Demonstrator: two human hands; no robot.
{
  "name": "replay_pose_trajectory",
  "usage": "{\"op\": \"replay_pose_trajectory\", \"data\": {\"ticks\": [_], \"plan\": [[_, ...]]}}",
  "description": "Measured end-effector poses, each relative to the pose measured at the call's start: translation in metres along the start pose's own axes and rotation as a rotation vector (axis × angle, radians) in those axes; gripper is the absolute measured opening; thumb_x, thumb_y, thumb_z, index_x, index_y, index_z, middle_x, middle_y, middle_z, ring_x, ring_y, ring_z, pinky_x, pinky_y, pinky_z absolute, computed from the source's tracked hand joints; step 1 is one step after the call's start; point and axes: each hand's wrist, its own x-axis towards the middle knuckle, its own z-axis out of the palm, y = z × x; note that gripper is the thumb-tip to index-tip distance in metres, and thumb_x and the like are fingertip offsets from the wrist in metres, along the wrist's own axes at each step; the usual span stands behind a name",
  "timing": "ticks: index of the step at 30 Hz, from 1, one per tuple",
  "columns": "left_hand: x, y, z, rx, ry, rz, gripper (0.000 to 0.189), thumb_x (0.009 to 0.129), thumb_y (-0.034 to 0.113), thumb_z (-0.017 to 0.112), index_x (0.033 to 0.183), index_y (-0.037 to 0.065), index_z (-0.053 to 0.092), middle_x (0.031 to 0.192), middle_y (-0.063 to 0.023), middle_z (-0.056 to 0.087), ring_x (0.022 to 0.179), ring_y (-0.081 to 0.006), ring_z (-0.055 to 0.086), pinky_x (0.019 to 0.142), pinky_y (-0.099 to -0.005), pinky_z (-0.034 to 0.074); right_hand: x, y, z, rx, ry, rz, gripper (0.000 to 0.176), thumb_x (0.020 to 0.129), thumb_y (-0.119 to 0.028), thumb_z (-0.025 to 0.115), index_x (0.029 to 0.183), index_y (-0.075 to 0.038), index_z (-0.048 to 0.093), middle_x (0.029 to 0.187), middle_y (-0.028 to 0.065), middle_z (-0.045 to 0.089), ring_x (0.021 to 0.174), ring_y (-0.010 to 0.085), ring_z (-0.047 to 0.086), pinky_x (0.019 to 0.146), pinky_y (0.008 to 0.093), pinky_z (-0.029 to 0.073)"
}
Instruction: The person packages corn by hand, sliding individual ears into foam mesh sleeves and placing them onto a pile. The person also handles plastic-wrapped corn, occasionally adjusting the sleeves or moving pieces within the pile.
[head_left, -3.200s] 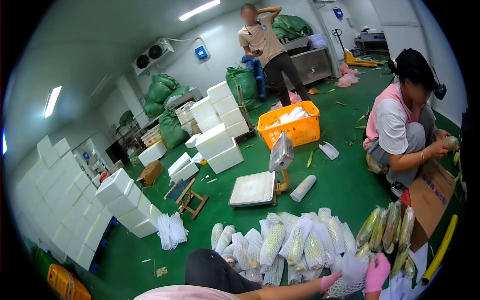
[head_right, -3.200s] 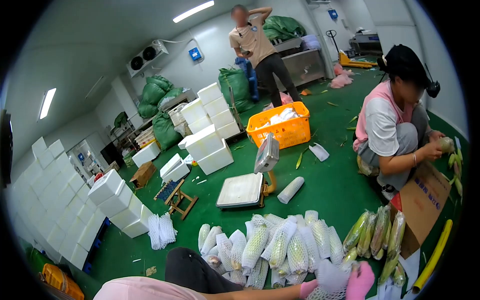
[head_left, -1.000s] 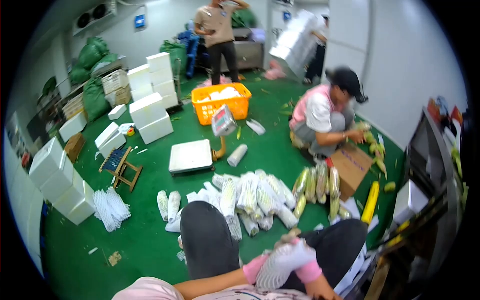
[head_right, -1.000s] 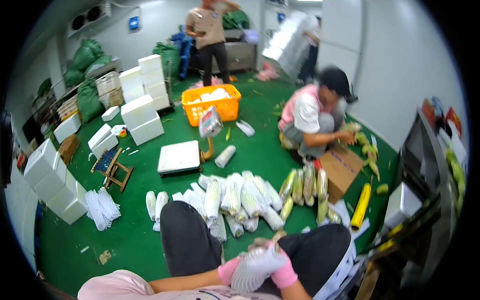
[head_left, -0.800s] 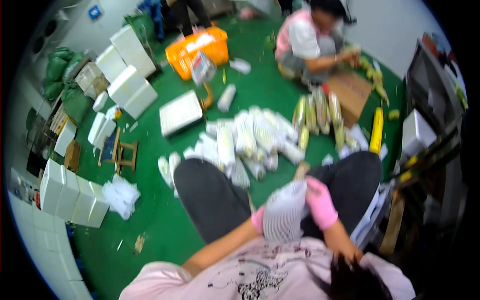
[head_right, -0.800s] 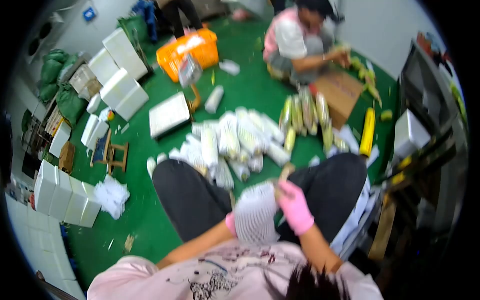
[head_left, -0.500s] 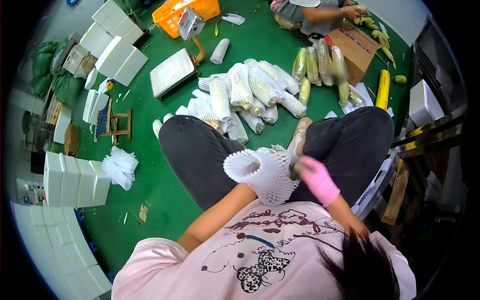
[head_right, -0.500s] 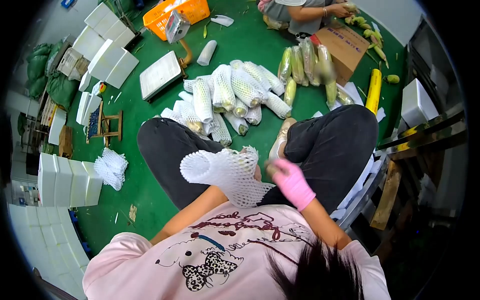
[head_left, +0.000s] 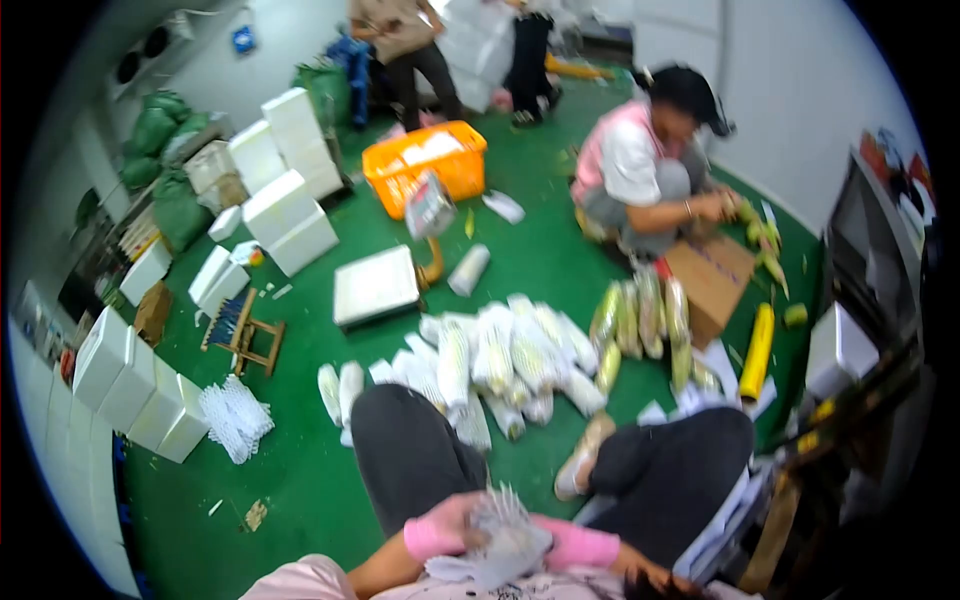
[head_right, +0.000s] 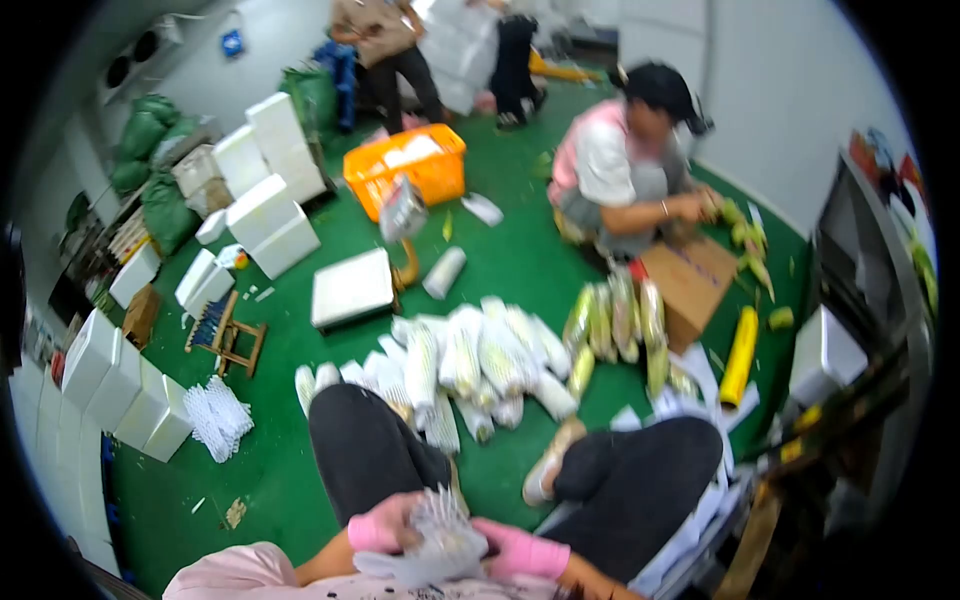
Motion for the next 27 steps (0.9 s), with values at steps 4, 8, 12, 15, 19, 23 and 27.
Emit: {"op": "replay_pose_trajectory", "data": {"ticks": [4, 8, 12, 15, 19, 23, 27], "plan": [[-0.017, 0.039, 0.029, 0.126, 0.205, 0.112, 0.032, 0.089, 0.007, 0.061, 0.118, 0.0, 0.052, 0.106, -0.0038, 0.06, 0.096, -0.0107, 0.055, 0.086, -0.0277, 0.045, 0.069, 0.001, -0.001, -0.435, 0.09, -0.073, 0.065, 0.074, -0.012, 0.076, 0.13, -0.003, 0.044, 0.122, 0.0086, 0.052, 0.109, 0.0198, 0.051, 0.095, 0.036, 0.042], [-0.012, 0.044, 0.033, 0.334, 0.486, 0.139, 0.024, 0.086, 0.007, 0.062, 0.109, 0.0, 0.058, 0.097, -0.0051, 0.063, 0.089, -0.0113, 0.059, 0.08, -0.027, 0.048, 0.098, -0.023, 0.019, -0.708, 0.334, -0.201, 0.06, 0.075, -0.012, 0.075, 0.126, -0.003, 0.046, 0.118, 0.0087, 0.053, 0.106, 0.0199, 0.052, 0.092, 0.0357, 0.043], [0.015, 0.056, 0.018, 0.314, 0.469, 0.094, 0.02, 0.087, 0.01, 0.062, 0.104, 0.0, 0.06, 0.087, -0.0041, 0.062, 0.079, -0.0102, 0.059, 0.072, -0.0256, 0.049, 0.087, -0.024, 0.023, -0.795, 0.402, -0.243, 0.055, 0.075, -0.012, 0.074, 0.123, -0.003, 0.048, 0.114, 0.0087, 0.054, 0.102, 0.0199, 0.052, 0.089, 0.0354, 0.043], [0.03, 0.07, 0.01, 0.245, 0.375, 0.076, 0.021, 0.088, 0.013, 0.061, 0.104, 0.0, 0.059, 0.081, -0.0023, 0.059, 0.073, -0.0078, 0.055, 0.067, -0.0253, 0.047, 0.08, -0.025, 0.021, -0.832, 0.433, -0.261, 0.051, 0.076, -0.012, 0.073, 0.12, -0.004, 0.049, 0.111, 0.0087, 0.054, 0.099, 0.02, 0.053, 0.087, 0.0352, 0.043], [0.047, 0.06, -0.008, 0.224, 0.279, -0.019, 0.023, 0.089, 0.017, 0.059, 0.104, 0.0, 0.059, 0.081, -0.0024, 0.059, 0.073, -0.0072, 0.054, 0.066, -0.0247, 0.046, 0.074, -0.026, 0.019, -0.867, 0.469, -0.273, 0.046, 0.077, -0.012, 0.072, 0.116, -0.004, 0.05, 0.107, 0.0087, 0.055, 0.096, 0.0201, 0.053, 0.084, 0.0349, 0.043], [0.074, 0.007, -0.029, 0.48, 0.081, -0.114, 0.035, 0.089, 0.029, 0.058, 0.11, 0.0, 0.059, 0.097, -0.0099, 0.064, 0.092, -0.0162, 0.059, 0.081, -0.0302, 0.047, 0.067, -0.028, 0.016, -0.89, 0.495, -0.282, 0.041, 0.078, -0.012, 0.071, 0.113, -0.004, 0.052, 0.103, 0.0088, 0.055, 0.092, 0.0201, 0.054, 0.081, 0.0346, 0.044], [0.072, -0.02, -0.017, 0.576, -0.02, -0.095, 0.039, 0.09, 0.032, 0.057, 0.113, 0.002, 0.058, 0.107, -0.01, 0.063, 0.1, -0.0176, 0.057, 0.088, -0.0311, 0.044, 0.059, -0.03, 0.012, -0.913, 0.544, -0.278, 0.036, 0.078, -0.013, 0.07, 0.109, -0.004, 0.054, 0.099, 0.0088, 0.056, 0.088, 0.0202, 0.054, 0.078, 0.0343, 0.044]]}}
